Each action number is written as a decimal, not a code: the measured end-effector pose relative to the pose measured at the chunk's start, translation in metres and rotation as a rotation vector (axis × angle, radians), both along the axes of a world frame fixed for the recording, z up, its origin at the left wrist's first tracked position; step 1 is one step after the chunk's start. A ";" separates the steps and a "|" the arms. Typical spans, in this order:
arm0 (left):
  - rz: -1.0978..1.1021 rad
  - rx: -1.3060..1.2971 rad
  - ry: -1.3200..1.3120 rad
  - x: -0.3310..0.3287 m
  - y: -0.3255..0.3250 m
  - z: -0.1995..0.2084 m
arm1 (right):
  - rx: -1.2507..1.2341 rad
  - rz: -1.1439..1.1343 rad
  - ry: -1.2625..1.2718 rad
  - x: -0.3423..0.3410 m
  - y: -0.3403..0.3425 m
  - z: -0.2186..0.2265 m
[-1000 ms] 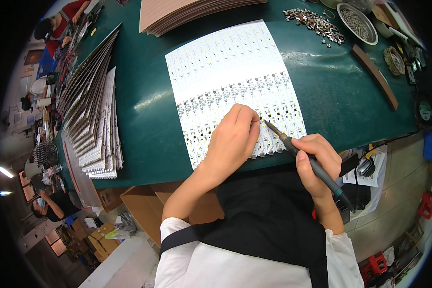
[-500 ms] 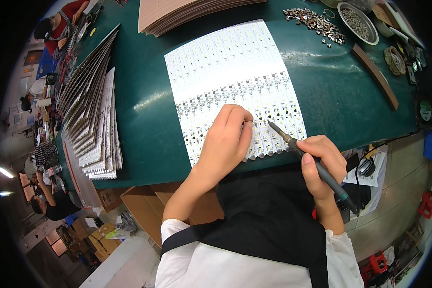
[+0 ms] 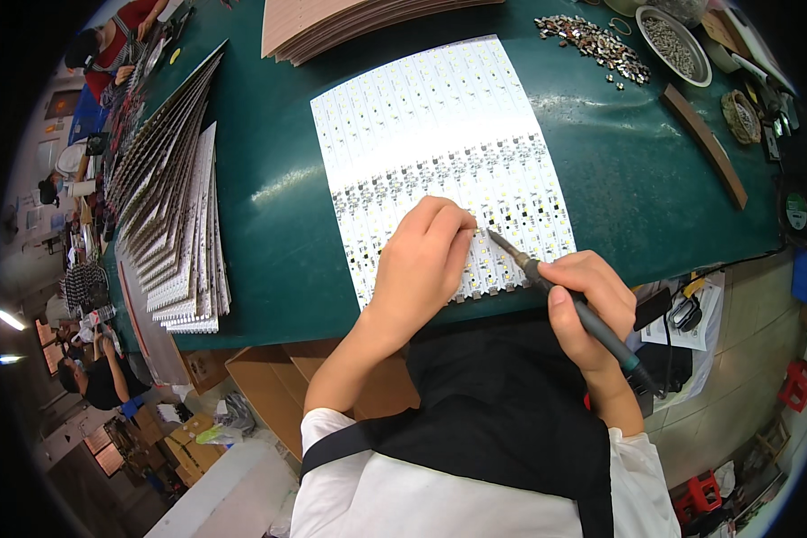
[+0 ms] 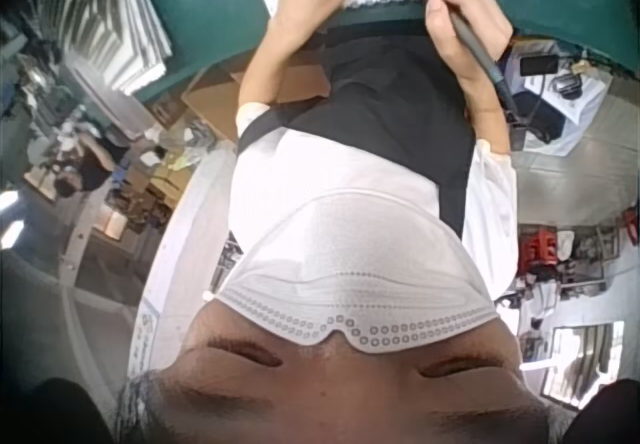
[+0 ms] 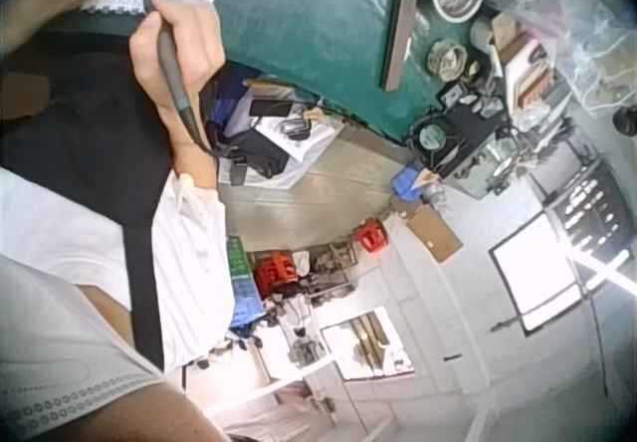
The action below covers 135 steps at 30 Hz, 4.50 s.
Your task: The person picks up circuit board panels, turns them over on the table, and solders the components along the edge using a soldering iron.
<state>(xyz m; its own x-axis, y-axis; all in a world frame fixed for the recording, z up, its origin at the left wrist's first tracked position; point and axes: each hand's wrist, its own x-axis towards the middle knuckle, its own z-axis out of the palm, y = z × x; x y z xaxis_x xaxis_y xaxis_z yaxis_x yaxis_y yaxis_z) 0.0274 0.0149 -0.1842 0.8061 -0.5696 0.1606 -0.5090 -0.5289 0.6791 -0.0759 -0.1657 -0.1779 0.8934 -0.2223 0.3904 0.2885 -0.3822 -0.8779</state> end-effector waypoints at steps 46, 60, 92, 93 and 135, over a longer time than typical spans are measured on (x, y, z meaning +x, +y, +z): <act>0.041 -0.025 0.152 0.003 -0.014 0.011 | 0.086 -0.017 -0.021 -0.003 -0.031 -0.001; -0.044 -0.017 0.066 0.004 -0.014 -0.002 | 0.068 0.054 0.018 0.005 -0.021 -0.005; 0.021 -0.068 0.041 -0.003 -0.011 -0.007 | 0.188 -0.133 0.072 0.009 -0.016 -0.021; 0.023 -0.063 0.040 -0.004 -0.012 -0.008 | 0.180 -0.134 0.078 0.009 -0.016 -0.021; -0.063 0.056 -0.174 -0.007 -0.053 -0.007 | 0.143 -0.224 -0.005 -0.003 -0.034 -0.025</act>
<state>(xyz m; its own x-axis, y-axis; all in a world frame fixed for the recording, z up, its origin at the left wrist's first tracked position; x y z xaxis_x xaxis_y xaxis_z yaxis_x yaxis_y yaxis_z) 0.0209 -0.0379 -0.1914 0.7318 -0.6296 0.2608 -0.6489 -0.5270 0.5488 -0.0785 -0.1993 -0.2034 0.8140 -0.4673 0.3451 0.2152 -0.3091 -0.9263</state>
